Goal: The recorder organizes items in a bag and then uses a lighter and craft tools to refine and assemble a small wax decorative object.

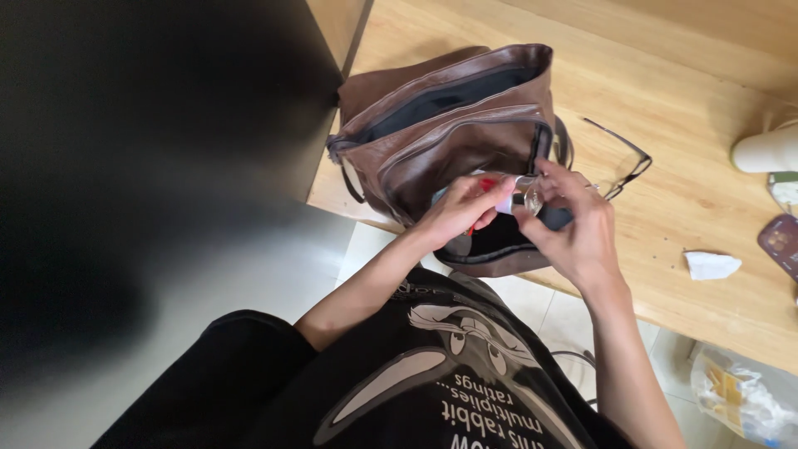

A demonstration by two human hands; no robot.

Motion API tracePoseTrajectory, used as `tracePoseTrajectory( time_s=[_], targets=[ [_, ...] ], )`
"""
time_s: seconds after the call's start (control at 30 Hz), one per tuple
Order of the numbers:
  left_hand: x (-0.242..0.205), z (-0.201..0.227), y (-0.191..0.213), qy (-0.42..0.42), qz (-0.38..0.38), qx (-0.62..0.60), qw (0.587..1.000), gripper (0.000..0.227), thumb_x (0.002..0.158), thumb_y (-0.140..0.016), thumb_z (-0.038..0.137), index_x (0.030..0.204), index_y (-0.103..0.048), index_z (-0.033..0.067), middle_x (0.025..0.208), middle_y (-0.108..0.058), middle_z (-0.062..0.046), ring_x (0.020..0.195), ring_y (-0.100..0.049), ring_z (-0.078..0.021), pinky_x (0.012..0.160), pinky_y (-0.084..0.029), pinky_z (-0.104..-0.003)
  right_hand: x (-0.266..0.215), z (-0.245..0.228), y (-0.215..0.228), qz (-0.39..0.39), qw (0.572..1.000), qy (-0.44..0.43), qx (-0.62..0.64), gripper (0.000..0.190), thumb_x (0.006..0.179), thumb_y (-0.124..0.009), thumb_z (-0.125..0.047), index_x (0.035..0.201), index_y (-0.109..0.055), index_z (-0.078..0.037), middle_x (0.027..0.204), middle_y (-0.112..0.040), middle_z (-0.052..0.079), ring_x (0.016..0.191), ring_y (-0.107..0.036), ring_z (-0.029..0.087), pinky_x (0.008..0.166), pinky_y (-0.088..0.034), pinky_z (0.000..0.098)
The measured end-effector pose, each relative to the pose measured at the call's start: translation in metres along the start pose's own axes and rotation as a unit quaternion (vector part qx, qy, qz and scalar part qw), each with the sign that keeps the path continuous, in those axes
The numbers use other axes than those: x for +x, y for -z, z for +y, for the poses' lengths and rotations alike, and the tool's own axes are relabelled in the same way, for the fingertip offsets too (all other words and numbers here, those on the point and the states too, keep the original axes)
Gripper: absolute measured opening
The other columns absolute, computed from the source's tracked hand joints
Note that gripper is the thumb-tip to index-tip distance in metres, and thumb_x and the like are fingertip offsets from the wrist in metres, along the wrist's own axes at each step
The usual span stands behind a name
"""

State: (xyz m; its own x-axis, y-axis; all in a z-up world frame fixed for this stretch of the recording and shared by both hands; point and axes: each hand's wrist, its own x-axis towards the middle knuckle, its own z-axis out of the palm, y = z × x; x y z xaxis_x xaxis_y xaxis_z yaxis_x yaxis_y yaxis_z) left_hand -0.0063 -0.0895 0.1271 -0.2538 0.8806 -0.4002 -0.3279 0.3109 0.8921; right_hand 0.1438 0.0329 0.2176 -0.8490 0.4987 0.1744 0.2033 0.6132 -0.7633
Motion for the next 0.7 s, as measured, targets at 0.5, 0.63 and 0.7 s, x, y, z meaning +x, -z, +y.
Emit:
tracePoseTrajectory(
  time_s=[0.5,0.63,0.7],
  targets=[
    [0.004,0.015,-0.030,-0.204,0.013,-0.042,0.978,0.047,0.103,-0.069,0.034,0.138,-0.053,0.0087,0.107,-0.062,0.001,0.086,-0.056,-0.0051,0.071,-0.049,-0.023,0.000,0.005,0.017,0.017,0.991,-0.111,0.073,0.035,0.109,-0.061,-0.030,0.120,-0.063,0.003,0.081,-0.066,0.001,0.073,-0.057,0.008,0.065,-0.047,0.0251],
    [0.000,0.026,-0.032,-0.208,0.033,-0.017,0.978,0.050,0.103,-0.067,0.040,0.140,-0.052,0.0092,0.108,-0.062,0.000,0.085,-0.056,-0.0063,0.070,-0.048,-0.023,-0.001,0.005,0.008,0.017,0.993,-0.077,0.082,0.044,0.102,-0.065,-0.033,0.129,-0.061,0.003,0.076,-0.065,0.004,0.068,-0.056,0.009,0.064,-0.047,0.0254],
    [-0.003,0.033,-0.031,-0.206,0.042,-0.009,0.978,0.053,0.101,-0.067,0.042,0.140,-0.050,0.0094,0.107,-0.061,-0.001,0.084,-0.054,-0.0072,0.067,-0.047,-0.023,-0.001,0.010,0.000,0.023,0.986,-0.133,0.097,0.043,0.102,-0.063,-0.033,0.130,-0.063,0.000,0.075,-0.066,0.002,0.066,-0.055,0.009,0.062,-0.046,0.0254]
  ],
)
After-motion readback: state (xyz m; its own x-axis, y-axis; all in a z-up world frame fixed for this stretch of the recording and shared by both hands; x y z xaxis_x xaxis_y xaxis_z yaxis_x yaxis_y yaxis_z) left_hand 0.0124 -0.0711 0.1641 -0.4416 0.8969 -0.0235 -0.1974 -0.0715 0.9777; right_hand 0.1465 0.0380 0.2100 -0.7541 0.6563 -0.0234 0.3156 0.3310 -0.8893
